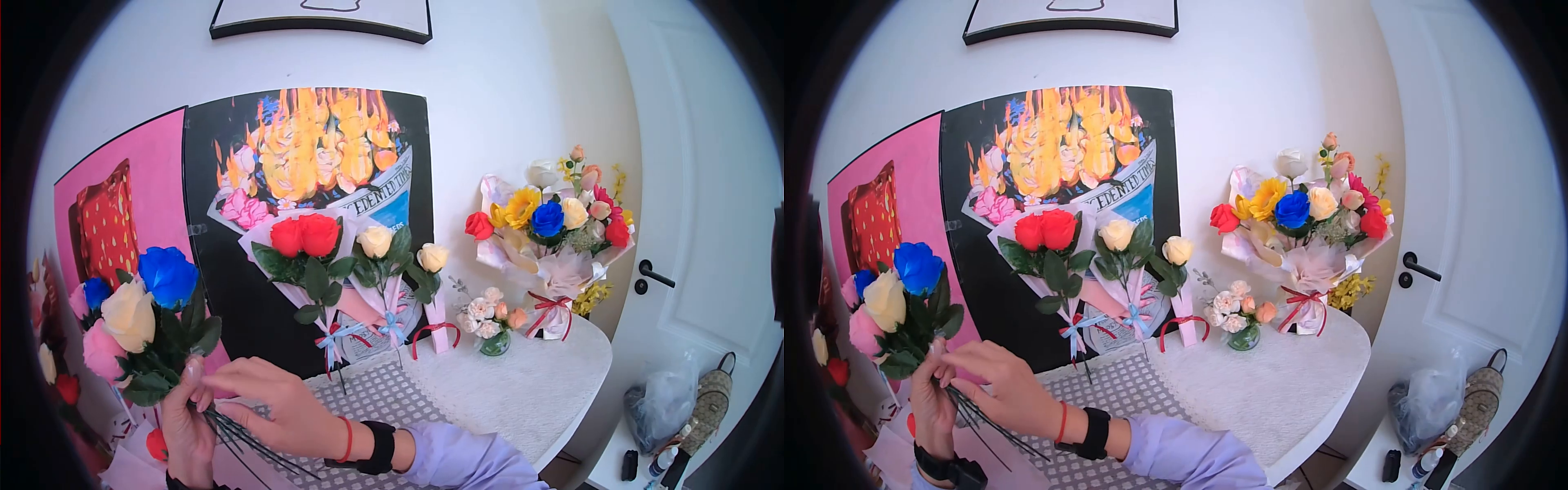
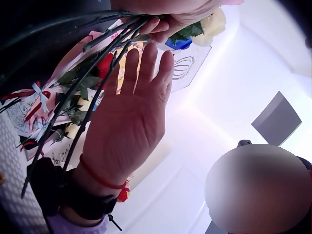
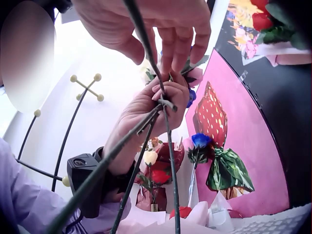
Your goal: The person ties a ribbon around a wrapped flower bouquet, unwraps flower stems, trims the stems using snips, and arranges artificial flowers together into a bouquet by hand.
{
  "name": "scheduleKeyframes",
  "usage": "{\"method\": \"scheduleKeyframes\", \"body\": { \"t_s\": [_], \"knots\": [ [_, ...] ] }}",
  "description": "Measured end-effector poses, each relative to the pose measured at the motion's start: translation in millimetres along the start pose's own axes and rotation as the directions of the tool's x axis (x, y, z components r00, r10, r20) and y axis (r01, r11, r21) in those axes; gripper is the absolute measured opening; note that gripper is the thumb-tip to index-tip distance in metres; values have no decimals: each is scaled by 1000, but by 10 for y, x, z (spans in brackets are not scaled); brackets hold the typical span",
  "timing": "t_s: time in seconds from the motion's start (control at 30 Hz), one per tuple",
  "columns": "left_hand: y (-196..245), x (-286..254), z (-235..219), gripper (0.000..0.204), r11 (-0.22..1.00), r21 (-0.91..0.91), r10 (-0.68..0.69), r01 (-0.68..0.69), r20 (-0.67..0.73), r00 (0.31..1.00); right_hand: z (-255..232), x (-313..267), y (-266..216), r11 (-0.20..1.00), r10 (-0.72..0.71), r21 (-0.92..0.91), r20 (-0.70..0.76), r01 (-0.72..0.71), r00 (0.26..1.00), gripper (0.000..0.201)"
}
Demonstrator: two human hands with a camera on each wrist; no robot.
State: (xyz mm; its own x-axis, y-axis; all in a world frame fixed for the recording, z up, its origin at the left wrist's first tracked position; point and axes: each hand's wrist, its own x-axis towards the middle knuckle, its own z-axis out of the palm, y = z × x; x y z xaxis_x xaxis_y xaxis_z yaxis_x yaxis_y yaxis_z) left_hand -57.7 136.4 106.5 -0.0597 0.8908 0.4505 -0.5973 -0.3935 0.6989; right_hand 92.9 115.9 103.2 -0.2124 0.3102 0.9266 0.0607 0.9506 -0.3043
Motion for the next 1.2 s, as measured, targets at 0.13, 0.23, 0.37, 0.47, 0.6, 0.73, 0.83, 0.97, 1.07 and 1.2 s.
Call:
{"method": "scheduleKeyframes", "body": {
  "t_s": [0.13,0.23,0.37,0.47,0.6,0.73,0.83,0.97,1.07,1.2],
  "knots": [
    [-9,26,-51,22,997,-73,-6,12,75,997,-29,39,-41,988,-119,-102,18,120,993,22],
    [76,10,-55,22,997,-72,-18,23,67,998,-83,49,73,986,153,67,3,-153,988,17],
    [111,5,-104,22,983,-164,-52,79,161,986,-117,71,166,884,332,345,9,-314,943,15],
    [96,-102,-13,25,995,-56,-72,81,150,986,-65,75,67,891,264,365,63,-268,963,17],
    [6,-163,30,34,999,32,23,-23,17,1000,-28,58,-125,964,139,228,20,-140,990,18],
    [-8,-191,19,32,997,73,35,-40,65,997,-101,79,-162,982,151,108,32,-153,988,19],
    [27,-205,13,30,997,56,38,-45,123,992,-148,89,-120,885,229,390,106,-252,968,13],
    [0,-164,-102,26,994,102,-50,34,167,985,-99,72,-103,810,372,454,91,-371,924,13],
    [-26,-154,-96,23,989,149,0,-16,110,994,-80,61,-133,867,339,365,68,-339,938,13],
    [10,-189,41,22,984,178,8,-19,65,998,-100,66,-163,968,246,57,12,-246,969,13]
  ]
}}
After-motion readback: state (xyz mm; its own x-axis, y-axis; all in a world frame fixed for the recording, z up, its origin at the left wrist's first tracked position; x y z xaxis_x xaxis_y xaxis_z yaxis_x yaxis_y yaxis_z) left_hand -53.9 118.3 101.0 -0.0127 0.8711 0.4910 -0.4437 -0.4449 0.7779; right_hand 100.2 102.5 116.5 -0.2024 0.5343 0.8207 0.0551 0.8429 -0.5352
